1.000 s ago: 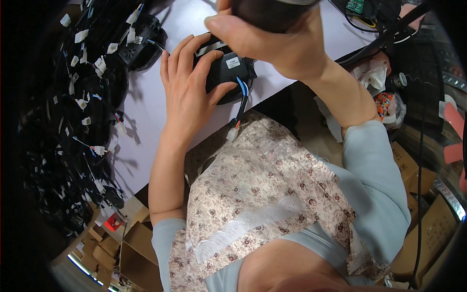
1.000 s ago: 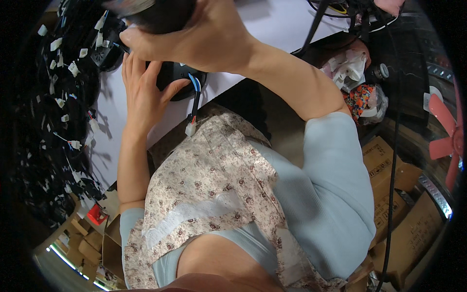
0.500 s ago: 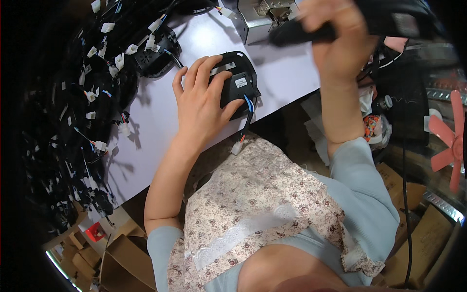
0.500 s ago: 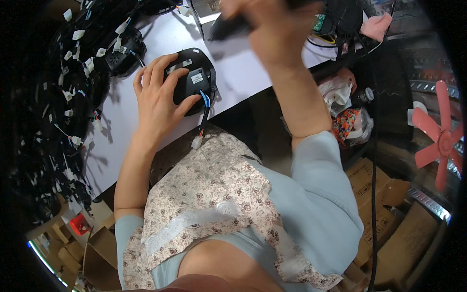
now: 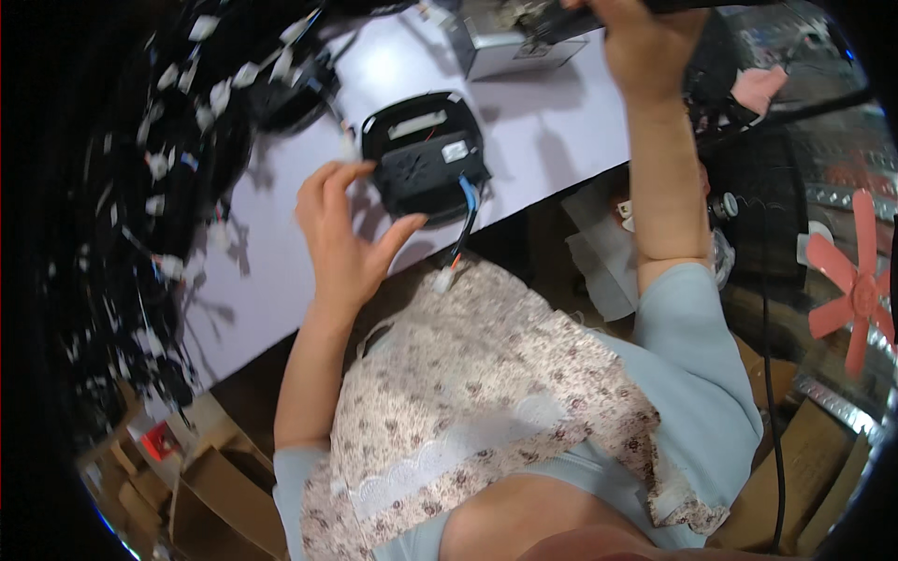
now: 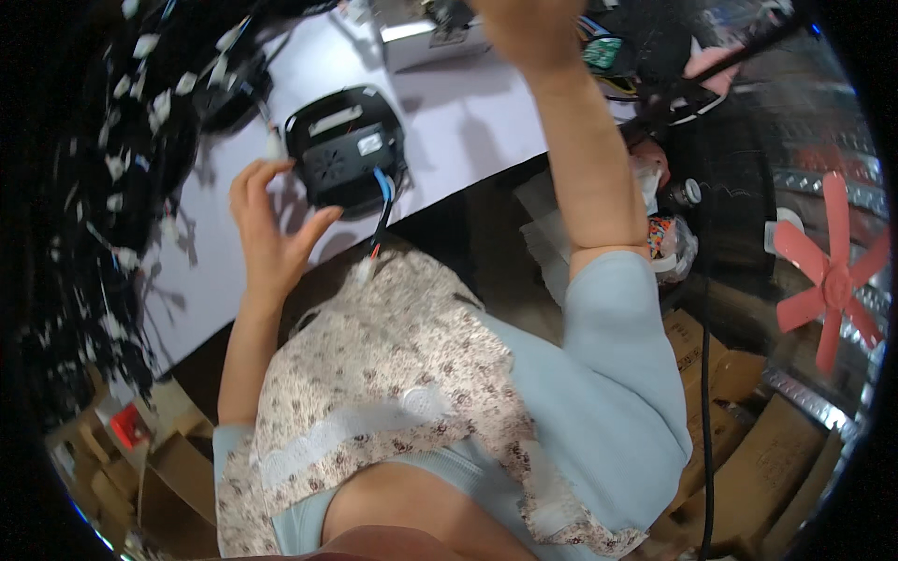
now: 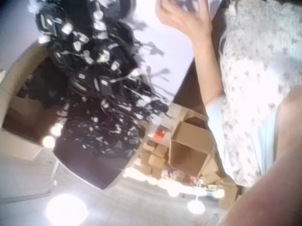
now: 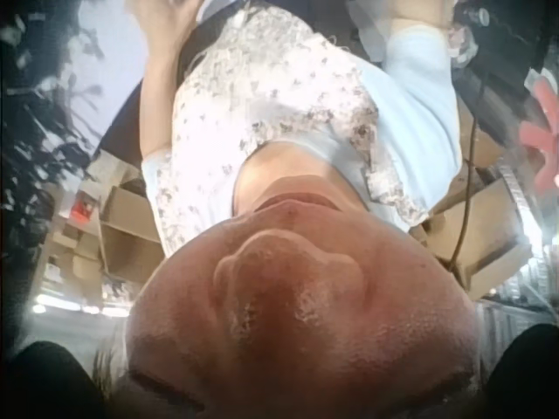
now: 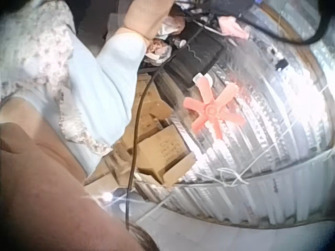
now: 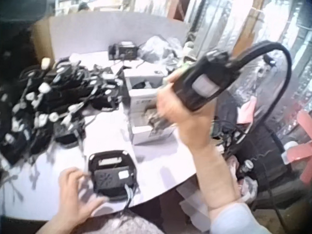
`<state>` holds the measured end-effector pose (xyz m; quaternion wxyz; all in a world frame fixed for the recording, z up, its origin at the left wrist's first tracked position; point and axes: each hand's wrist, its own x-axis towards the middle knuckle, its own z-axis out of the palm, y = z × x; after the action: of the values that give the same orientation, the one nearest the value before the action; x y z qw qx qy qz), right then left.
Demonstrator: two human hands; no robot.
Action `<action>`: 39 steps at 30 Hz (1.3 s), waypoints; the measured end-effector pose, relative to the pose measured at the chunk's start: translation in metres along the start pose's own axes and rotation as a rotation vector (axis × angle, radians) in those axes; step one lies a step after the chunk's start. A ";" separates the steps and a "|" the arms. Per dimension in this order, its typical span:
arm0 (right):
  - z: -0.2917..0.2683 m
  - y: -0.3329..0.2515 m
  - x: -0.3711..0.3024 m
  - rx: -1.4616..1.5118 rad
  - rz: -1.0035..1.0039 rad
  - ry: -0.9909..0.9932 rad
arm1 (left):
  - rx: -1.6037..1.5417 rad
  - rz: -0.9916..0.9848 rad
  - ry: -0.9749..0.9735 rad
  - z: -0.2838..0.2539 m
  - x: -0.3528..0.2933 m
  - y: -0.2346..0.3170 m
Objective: The person assembles plastic housing units with electronic circuit boards and wiring harnesses by securing them with screws using an electric screwdriver.
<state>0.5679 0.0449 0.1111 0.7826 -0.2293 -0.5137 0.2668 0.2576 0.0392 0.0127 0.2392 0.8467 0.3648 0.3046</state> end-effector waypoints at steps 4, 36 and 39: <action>-0.010 -0.037 -0.001 -0.357 0.103 0.115 | -0.049 -0.041 -0.035 0.004 0.013 -0.001; 0.107 0.037 -0.065 -0.521 0.250 -0.391 | -0.035 -0.046 -0.017 0.016 0.014 -0.012; 0.115 0.025 -0.069 -0.504 0.291 -0.433 | -0.017 -0.037 0.003 0.018 0.013 -0.011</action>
<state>0.4342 0.0282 0.0910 0.5283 -0.4237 -0.6792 0.2829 0.2718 0.0531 -0.0022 0.2511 0.8373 0.3782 0.3047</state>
